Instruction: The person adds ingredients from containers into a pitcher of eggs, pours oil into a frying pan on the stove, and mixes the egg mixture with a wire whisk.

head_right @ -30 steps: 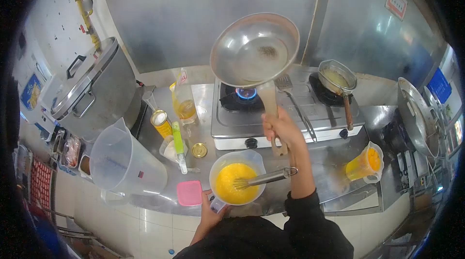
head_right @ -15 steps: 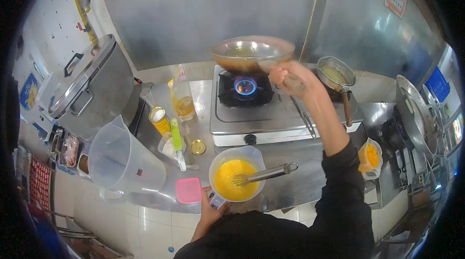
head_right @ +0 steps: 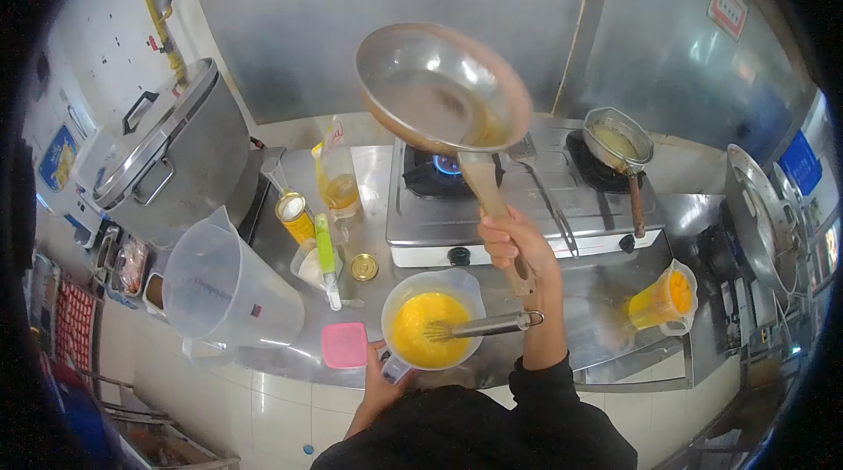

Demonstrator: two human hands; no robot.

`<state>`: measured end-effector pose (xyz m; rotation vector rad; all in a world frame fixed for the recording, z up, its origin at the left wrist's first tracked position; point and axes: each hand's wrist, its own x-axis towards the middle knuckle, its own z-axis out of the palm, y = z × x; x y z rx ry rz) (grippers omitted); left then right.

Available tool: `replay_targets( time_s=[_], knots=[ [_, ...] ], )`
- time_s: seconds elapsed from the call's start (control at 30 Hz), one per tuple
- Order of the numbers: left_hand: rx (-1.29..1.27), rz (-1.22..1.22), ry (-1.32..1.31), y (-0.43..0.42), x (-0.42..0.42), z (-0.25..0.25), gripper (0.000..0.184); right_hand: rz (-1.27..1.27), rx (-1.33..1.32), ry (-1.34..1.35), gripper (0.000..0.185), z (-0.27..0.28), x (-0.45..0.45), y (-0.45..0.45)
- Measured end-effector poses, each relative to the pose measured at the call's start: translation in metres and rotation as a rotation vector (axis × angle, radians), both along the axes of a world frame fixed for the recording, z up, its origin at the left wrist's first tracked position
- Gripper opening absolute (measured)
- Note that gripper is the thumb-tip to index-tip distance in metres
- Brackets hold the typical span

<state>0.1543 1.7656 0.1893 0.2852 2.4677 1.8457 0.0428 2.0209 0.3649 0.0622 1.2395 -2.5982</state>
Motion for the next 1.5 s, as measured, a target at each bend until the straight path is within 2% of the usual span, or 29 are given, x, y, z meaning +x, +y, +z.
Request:
replay_targets(
  time_s=[0.03,0.1,0.13,0.2,0.33,0.4,0.47,0.6,0.7,0.8,0.9,0.97,1.03,1.1,1.13,1.17,1.23,1.33,1.4,1.43,1.5],
  knots=[
    [0.085,-0.004,0.005,0.001,0.000,-0.001,0.061,0.001,0.002,-0.002,0.020,0.000,0.000,-0.002],
    [0.174,-0.006,0.014,0.004,-0.002,0.001,0.062,-0.045,0.360,0.065,0.023,0.001,-0.004,-0.005],
    [0.169,-0.007,0.013,0.003,-0.001,0.004,0.062,-0.044,0.360,0.063,0.023,0.003,-0.004,-0.006],
    [0.166,-0.012,0.009,0.002,-0.001,0.002,0.062,-0.080,0.525,0.094,0.021,0.008,-0.005,-0.007],
    [0.161,-0.016,-0.022,0.000,-0.001,-0.010,0.064,-0.113,0.591,0.067,0.019,0.005,-0.007,-0.003],
    [0.163,-0.010,-0.006,0.001,-0.002,-0.006,0.064,-0.090,0.512,-0.006,0.018,-0.001,-0.010,0.001],
    [0.047,0.005,0.006,0.000,-0.001,0.013,0.063,-0.073,0.440,-0.035,0.018,-0.014,-0.015,0.006],
    [0.103,0.005,0.053,0.000,-0.002,-0.013,0.063,-0.039,0.256,-0.094,0.016,-0.027,-0.020,0.006],
    [0.126,0.019,-0.001,0.000,-0.002,-0.018,0.063,-0.027,0.215,-0.101,0.015,-0.039,-0.023,0.005],
    [0.093,0.012,0.039,0.002,-0.004,0.002,0.062,-0.022,0.150,-0.105,0.016,-0.048,-0.024,0.005],
    [0.191,0.006,-0.073,0.002,-0.003,0.004,0.061,-0.050,0.178,-0.075,0.014,-0.052,-0.020,-0.001],
    [-0.013,0.018,0.206,0.000,-0.007,-0.007,0.060,-0.023,0.079,-0.068,0.015,-0.060,-0.019,0.003],
    [-0.031,0.011,0.143,0.000,-0.004,0.004,0.059,0.006,-0.023,-0.080,0.017,-0.059,-0.010,0.000],
    [-0.048,0.006,0.063,0.001,0.000,0.019,0.058,-0.186,0.049,-0.139,0.026,-0.040,0.006,-0.014],
    [0.019,0.003,-0.067,0.001,-0.001,0.022,0.058,-0.194,0.096,-0.071,0.036,-0.075,0.010,0.002],
    [0.087,0.001,-0.192,0.000,0.000,0.023,0.058,-0.193,0.097,-0.084,0.036,-0.116,0.019,0.011],
    [0.141,0.007,-0.229,0.000,0.002,0.019,0.058,-0.586,0.573,0.077,0.044,-0.183,0.055,0.013],
    [0.200,-0.007,-0.216,-0.001,0.005,0.020,0.057,-0.623,0.458,0.118,0.044,-0.151,0.115,-0.036],
    [0.130,-0.023,-0.159,-0.005,0.009,0.025,0.056,-0.644,0.525,0.428,0.036,-0.118,0.134,-0.066],
    [0.125,-0.023,-0.169,-0.008,0.010,0.023,0.056,-0.643,0.523,0.418,0.036,-0.115,0.136,-0.069],
    [0.231,-0.068,-0.201,-0.015,0.012,0.015,0.055,-0.614,0.756,0.457,0.033,-0.109,0.128,-0.070]
  ],
)
